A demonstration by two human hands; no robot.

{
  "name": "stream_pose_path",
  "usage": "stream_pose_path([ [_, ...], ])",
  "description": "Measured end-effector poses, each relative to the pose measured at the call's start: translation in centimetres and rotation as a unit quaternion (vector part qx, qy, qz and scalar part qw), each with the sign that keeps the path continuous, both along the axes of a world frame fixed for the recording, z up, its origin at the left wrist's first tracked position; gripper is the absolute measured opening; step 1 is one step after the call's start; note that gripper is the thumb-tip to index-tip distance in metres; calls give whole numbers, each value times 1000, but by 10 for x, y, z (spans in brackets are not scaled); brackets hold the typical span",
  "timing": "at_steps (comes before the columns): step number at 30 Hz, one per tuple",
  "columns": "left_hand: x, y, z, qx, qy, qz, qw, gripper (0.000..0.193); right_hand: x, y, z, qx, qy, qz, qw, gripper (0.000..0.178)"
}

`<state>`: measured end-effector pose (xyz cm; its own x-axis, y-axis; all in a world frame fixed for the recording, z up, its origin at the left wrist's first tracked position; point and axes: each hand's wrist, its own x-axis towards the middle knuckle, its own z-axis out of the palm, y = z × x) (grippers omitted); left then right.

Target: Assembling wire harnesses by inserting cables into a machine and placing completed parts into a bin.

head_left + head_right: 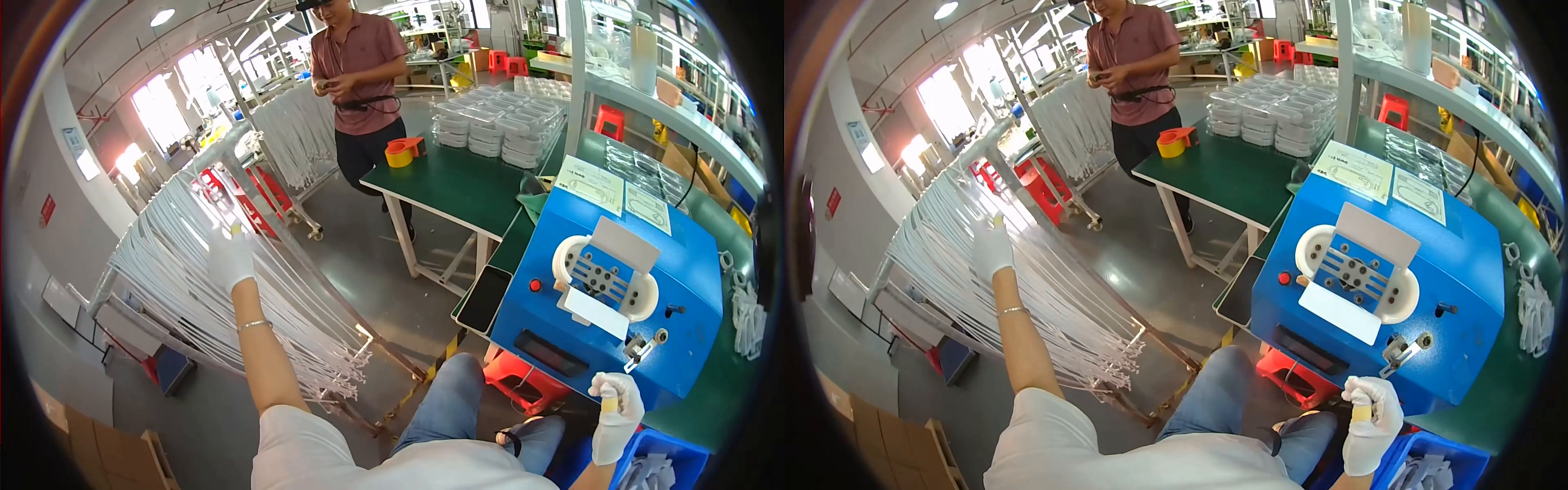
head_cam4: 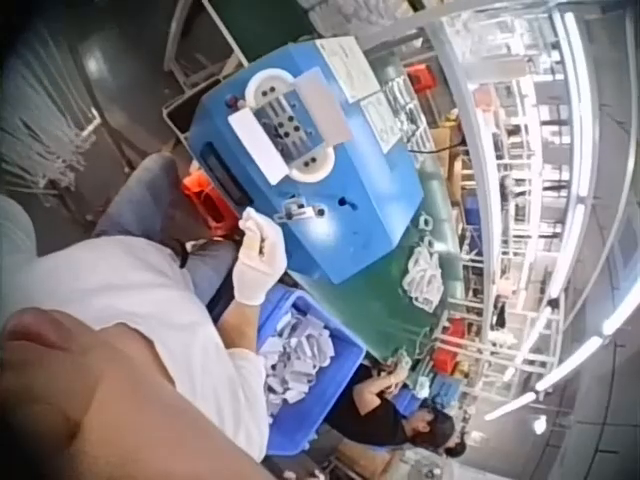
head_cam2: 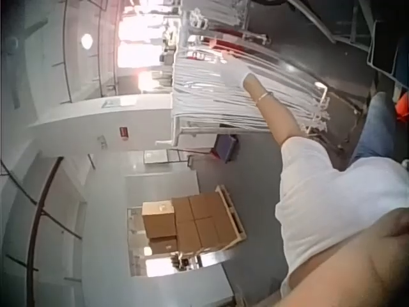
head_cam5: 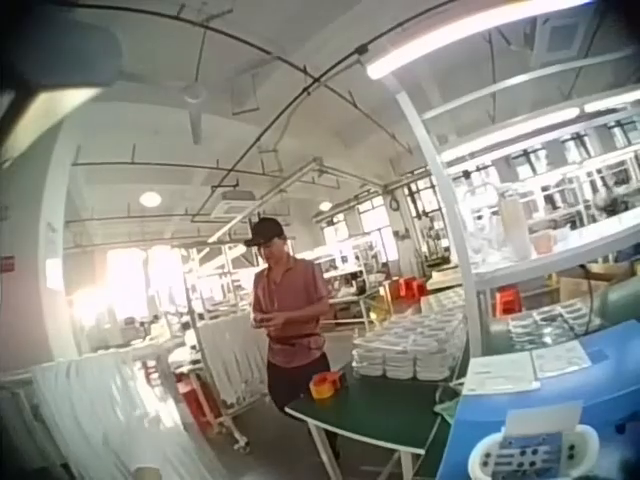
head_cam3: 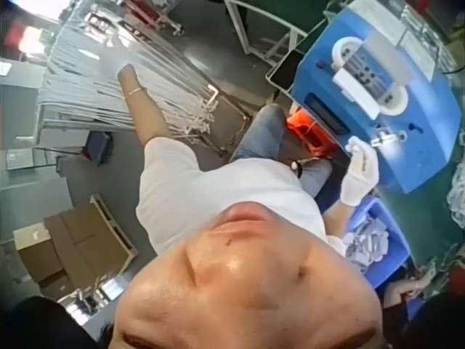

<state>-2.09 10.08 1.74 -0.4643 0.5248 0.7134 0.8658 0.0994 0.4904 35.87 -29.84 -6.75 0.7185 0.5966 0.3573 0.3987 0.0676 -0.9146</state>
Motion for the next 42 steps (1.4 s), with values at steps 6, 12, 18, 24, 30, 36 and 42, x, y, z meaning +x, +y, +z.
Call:
stream_pose_path([
  [6, -6, -19, 16, -112, 84, 0, 990, 38, -3, 0, -8, 4, 49, 16, 999, 7],
  [12, -27, -57, 34, -32, -149, -294, 943, 32, -4, -4, -1, -8, 44, 13, 999, 11],
  [18, 68, -141, -81, -43, -669, -732, 125, 13, -21, 27, 24, 12, 21, 116, 993, 26],
  [24, 239, -244, -140, -511, -236, -807, 179, 29, -53, 95, 47, -77, 71, 360, 927, 47],
  [30, 276, -287, -204, -348, 254, -871, 234, 29, -72, 86, 85, -157, 180, 360, 902, 35],
  [36, 248, -220, -77, -380, -96, -870, 299, 78, 10, -4, 56, -179, 91, 186, 962, 25],
  [42, 195, -191, -39, -191, -331, -898, 218, 21, 96, -130, -56, 231, 377, 141, 886, 58],
])
